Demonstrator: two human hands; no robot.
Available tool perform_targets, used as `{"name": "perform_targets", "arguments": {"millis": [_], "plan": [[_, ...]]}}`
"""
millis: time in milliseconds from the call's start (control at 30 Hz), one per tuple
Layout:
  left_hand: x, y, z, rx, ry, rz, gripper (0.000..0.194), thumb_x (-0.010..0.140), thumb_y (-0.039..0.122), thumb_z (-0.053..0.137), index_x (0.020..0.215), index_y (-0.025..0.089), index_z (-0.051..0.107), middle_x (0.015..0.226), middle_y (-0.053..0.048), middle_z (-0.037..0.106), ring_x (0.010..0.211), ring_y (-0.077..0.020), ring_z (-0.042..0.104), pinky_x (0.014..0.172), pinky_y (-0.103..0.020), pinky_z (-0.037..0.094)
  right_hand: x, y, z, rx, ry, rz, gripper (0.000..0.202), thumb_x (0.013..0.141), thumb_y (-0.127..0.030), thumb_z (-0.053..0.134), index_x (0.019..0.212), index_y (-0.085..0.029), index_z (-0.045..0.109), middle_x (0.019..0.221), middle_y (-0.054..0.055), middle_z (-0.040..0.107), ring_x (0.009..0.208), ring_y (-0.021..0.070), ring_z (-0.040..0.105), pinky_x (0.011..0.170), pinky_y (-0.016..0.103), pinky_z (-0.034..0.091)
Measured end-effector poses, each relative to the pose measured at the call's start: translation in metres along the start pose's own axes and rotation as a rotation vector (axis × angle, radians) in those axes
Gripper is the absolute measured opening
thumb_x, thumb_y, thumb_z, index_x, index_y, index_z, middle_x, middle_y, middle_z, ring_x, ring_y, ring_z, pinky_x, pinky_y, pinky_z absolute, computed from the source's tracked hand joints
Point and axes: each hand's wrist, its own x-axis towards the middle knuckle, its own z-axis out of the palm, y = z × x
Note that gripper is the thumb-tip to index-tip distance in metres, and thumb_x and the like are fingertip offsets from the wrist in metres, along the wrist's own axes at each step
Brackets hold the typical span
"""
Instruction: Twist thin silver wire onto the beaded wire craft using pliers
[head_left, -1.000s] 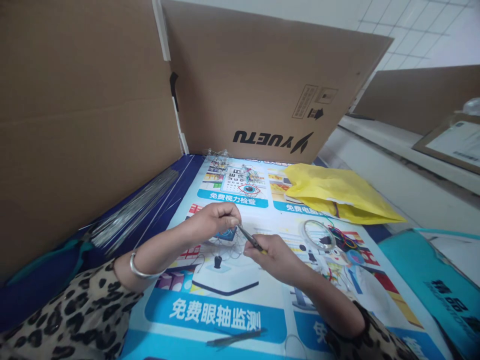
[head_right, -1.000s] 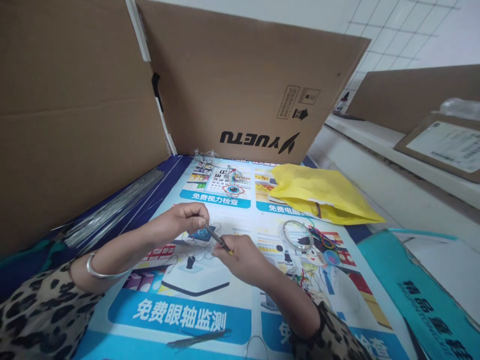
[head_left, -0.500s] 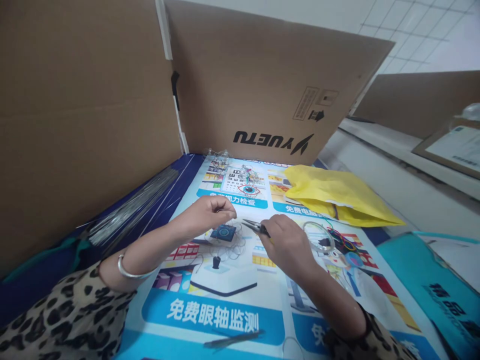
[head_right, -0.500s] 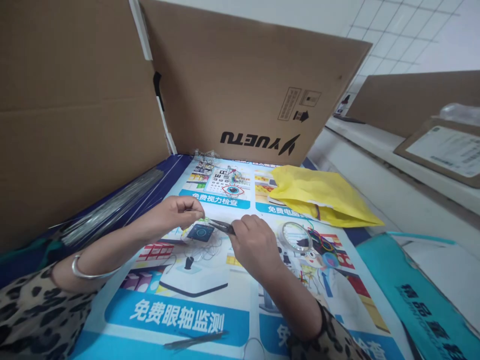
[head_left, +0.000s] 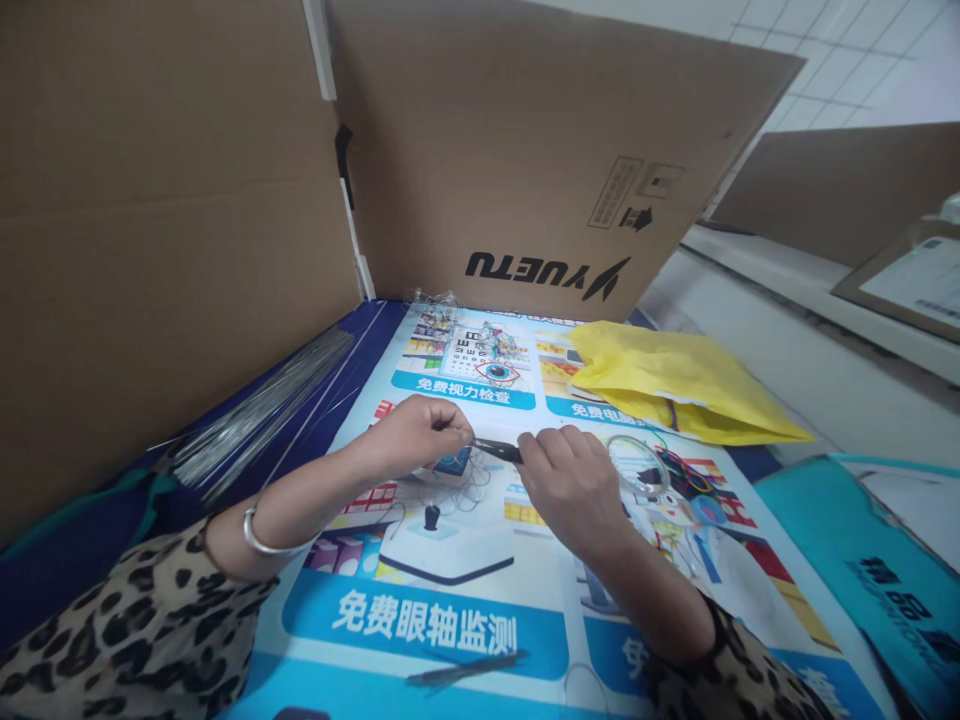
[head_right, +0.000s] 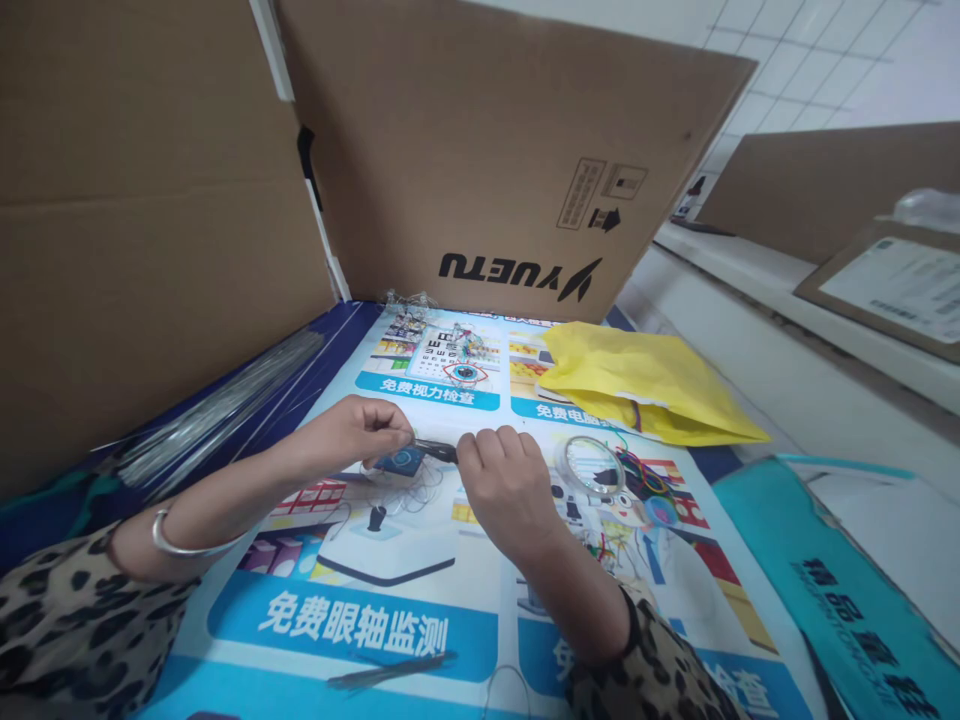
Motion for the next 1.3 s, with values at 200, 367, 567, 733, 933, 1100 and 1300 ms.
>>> {"name": "perform_targets", "arguments": {"millis": [200,367,567,733,933,1100,1300], "plan": [[-0.001,0.001,0.004,0.028,0.011,-0.042,0.016,0.073,0.03,0.054,0.067,0.015,0.055,0.051,0.004,0.044,0.044,-0.0075,0.038,0.044,-0.02,0.032,-0.003,-0.001,0.004,0.002,0.002,-0.004,0.01,0.084,-0.017,0.049,0.086,-0.015,0.059,0.071,0.004,0.052,0.069,0.0185,0.04,0.062,0.034,0.026],[-0.001,0.003,0.003,0.162,0.059,0.043,0.014,0.074,0.024,0.051,0.067,0.014,0.058,0.055,0.003,0.047,0.05,-0.0077,0.039,0.048,-0.02,0.03,-0.003,-0.004,0.008,0.092,-0.013,0.029,0.01,0.084,-0.018,0.05,0.082,-0.015,0.06,0.069,0.004,0.053,0.069,0.0183,0.042,0.063,0.032,0.028],[-0.001,0.003,0.001,0.091,0.038,0.105,0.016,0.075,0.028,0.054,0.07,0.014,0.059,0.061,0.002,0.05,0.056,-0.0089,0.042,0.053,-0.021,0.032,-0.003,-0.008,0.011,0.301,-0.018,0.149,0.017,0.086,-0.028,0.052,0.077,-0.016,0.059,0.069,0.004,0.058,0.07,0.0167,0.05,0.063,0.028,0.033],[-0.003,0.0,0.015,-0.39,0.107,0.041,0.025,0.076,0.038,0.058,0.076,0.014,0.057,0.063,0.002,0.051,0.05,-0.0073,0.044,0.05,-0.02,0.034,-0.003,-0.008,0.015,0.338,0.021,0.262,0.022,0.087,-0.033,0.05,0.077,-0.016,0.059,0.069,0.005,0.059,0.071,0.0169,0.053,0.063,0.027,0.036],[-0.006,-0.005,0.027,-0.492,0.237,0.039,0.028,0.079,0.041,0.056,0.078,0.013,0.058,0.071,-0.002,0.057,0.06,-0.0095,0.052,0.055,-0.021,0.038,-0.004,-0.011,0.017,0.272,0.056,0.274,0.024,0.088,-0.034,0.049,0.077,-0.015,0.059,0.069,0.005,0.058,0.07,0.0171,0.052,0.062,0.027,0.034],[-0.006,-0.002,0.025,-0.378,0.271,0.069,0.027,0.082,0.039,0.052,0.073,0.013,0.057,0.075,-0.003,0.06,0.065,-0.0112,0.056,0.056,-0.021,0.04,-0.005,-0.011,0.015,0.218,0.044,0.195,0.022,0.088,-0.034,0.049,0.08,-0.016,0.059,0.069,0.005,0.055,0.071,0.0183,0.047,0.064,0.029,0.032],[-0.002,-0.003,0.02,-0.377,0.138,0.016,0.025,0.081,0.036,0.052,0.07,0.014,0.052,0.064,0.001,0.059,0.06,-0.0121,0.061,0.058,-0.022,0.043,-0.005,-0.007,0.012,0.124,0.021,0.059,0.014,0.086,-0.023,0.047,0.085,-0.016,0.06,0.07,0.005,0.051,0.071,0.0186,0.042,0.065,0.032,0.029]]}}
